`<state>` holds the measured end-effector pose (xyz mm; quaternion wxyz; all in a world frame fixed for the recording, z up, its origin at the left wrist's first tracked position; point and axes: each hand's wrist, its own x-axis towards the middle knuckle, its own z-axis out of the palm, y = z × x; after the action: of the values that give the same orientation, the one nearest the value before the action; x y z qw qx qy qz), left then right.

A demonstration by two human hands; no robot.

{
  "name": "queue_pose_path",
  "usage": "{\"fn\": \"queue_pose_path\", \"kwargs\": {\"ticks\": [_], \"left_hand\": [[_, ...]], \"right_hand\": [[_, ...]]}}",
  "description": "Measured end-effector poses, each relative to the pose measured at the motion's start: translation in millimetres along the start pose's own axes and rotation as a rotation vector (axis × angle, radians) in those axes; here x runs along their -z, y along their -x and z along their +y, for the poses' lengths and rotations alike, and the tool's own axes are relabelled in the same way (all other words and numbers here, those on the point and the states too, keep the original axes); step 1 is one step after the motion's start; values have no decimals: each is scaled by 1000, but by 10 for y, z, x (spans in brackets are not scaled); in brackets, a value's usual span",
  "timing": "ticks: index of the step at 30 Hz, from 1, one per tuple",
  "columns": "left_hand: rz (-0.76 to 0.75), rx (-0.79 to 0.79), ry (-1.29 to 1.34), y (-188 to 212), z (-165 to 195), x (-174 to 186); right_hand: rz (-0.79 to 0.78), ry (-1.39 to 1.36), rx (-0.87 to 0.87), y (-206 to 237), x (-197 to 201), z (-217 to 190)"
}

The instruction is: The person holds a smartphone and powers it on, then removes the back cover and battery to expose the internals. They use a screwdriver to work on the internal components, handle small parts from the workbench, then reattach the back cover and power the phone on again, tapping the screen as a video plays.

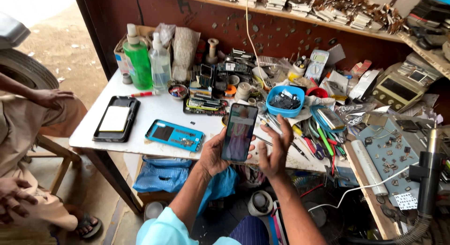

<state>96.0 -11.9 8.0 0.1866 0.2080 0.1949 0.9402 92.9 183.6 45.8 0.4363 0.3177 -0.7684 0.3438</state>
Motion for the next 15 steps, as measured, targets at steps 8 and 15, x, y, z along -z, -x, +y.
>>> {"fn": "queue_pose_path", "kwargs": {"ticks": [8,15], "left_hand": [[203,-18,115,0,-72,193],[120,-6,61,3,-48,106]], "right_hand": [[-166,-1,208,-199,-190,-310],[-178,101,118,-146,-219,-225]]}}
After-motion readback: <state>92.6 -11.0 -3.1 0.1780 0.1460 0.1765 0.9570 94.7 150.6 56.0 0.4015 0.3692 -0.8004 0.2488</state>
